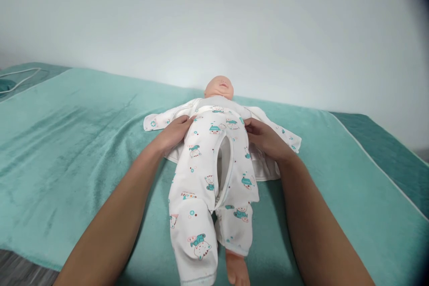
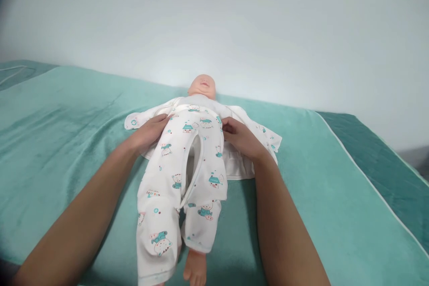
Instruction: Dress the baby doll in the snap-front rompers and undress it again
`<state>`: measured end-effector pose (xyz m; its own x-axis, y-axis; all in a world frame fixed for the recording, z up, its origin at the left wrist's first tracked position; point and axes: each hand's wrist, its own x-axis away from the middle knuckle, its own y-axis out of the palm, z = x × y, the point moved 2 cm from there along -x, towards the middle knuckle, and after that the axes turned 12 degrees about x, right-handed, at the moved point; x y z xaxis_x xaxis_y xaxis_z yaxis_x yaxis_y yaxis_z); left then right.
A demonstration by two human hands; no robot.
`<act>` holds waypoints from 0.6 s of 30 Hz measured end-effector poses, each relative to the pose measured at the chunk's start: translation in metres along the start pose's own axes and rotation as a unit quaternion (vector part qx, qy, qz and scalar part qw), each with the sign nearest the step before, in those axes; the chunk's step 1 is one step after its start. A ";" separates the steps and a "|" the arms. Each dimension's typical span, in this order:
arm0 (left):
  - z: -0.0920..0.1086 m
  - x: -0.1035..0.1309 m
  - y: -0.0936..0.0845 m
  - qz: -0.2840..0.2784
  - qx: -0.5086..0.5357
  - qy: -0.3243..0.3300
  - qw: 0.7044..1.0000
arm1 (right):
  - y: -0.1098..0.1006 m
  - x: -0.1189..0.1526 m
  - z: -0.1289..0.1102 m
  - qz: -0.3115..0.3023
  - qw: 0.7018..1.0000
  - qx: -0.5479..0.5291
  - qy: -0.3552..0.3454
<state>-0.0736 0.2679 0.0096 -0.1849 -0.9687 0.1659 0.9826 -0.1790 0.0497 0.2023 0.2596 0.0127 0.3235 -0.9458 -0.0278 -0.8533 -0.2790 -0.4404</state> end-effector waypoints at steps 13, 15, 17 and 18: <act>0.000 -0.001 -0.002 0.038 -0.075 -0.032 0.996 | 0.003 0.000 0.007 0.055 0.996 0.053 0.038; 0.000 0.001 -0.003 0.039 -0.079 -0.042 0.995 | 0.006 -0.001 0.009 0.078 0.992 0.083 0.049; 0.000 0.001 -0.003 0.040 -0.079 -0.045 0.995 | 0.008 -0.002 0.010 0.103 0.984 0.129 0.059; 0.000 0.001 -0.003 0.041 -0.076 -0.043 0.995 | 0.008 -0.002 0.010 0.119 0.978 0.156 0.067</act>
<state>-0.0769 0.2670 0.0093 -0.0991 -0.9638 0.2477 0.9847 -0.1309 -0.1154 0.1986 0.2606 0.0005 0.0566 -0.9970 -0.0534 -0.7248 -0.0042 -0.6889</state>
